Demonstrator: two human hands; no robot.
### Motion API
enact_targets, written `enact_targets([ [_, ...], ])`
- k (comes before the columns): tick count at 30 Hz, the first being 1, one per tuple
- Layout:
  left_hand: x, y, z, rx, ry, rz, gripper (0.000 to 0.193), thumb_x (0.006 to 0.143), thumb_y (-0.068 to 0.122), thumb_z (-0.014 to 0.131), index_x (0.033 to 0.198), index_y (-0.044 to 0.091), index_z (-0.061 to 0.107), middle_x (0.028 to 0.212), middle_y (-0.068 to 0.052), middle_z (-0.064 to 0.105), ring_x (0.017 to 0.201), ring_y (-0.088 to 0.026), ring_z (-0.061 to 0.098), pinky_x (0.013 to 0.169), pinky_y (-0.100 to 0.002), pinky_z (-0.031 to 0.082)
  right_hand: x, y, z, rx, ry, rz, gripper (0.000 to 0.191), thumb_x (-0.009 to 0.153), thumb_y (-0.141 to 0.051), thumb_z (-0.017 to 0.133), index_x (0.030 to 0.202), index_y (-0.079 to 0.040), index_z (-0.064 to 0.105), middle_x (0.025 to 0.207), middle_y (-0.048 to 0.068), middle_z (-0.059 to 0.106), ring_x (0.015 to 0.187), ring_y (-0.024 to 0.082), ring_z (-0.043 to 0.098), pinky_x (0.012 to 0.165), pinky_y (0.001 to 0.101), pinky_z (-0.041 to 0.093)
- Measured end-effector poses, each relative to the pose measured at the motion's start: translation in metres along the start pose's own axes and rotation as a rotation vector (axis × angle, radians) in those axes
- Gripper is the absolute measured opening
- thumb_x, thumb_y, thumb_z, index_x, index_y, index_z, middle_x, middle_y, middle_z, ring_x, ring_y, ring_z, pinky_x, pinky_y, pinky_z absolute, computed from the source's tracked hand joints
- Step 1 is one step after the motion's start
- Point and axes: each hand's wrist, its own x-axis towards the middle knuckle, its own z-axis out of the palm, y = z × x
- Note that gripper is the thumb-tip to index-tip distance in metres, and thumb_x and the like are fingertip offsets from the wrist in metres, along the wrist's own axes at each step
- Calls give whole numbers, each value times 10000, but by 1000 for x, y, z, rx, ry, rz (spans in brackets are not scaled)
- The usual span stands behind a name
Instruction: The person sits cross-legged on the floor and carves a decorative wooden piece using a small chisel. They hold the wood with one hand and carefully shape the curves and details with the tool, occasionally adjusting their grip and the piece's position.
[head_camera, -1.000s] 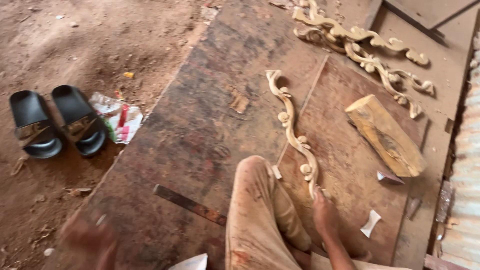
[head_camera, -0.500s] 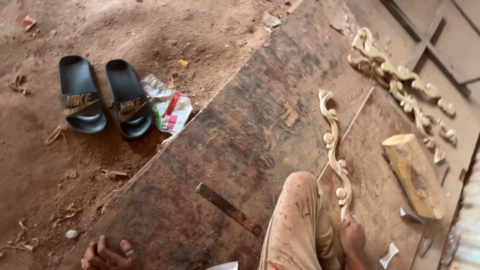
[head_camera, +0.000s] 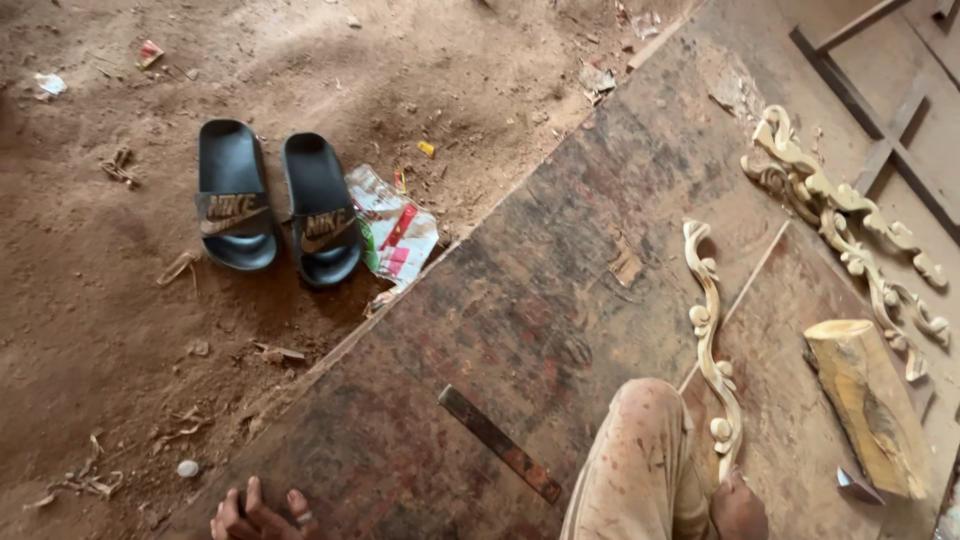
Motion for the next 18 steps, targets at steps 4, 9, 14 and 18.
enact_targets([
  [4,1,-8,9,-62,46,-20,543,992,410,578,1371,22,587,1390,-213,500,1308,-406,489,1202,-584,395,8,4,15,-15,16,-138,441,964,-350,524,1338,-160,659,1050,261,741,985,514,697,867,633,544],
  [9,9,-10,16,-85,50,-30,569,950,426,592,1364,35,597,1392,-216,498,1333,-410,480,1199,-607,368,18,5,37,-59,170,-138,431,970,-343,521,1330,-164,677,924,254,746,869,455,730,819,551,581],
  [14,19,-6,14,-139,85,-37,583,953,422,585,1378,22,589,1421,-252,486,1348,-444,461,1242,-629,345,20,0,30,28,150,-200,512,877,-330,570,1339,-130,664,912,253,734,853,474,716,763,578,574],
  [18,20,2,3,-77,-25,-92,569,1025,412,580,1417,0,567,1406,-257,463,1393,-436,448,1236,-597,343,9,-8,5,0,-80,-90,504,901,-283,559,1377,-134,632,808,270,741,795,492,722,742,610,561],
])
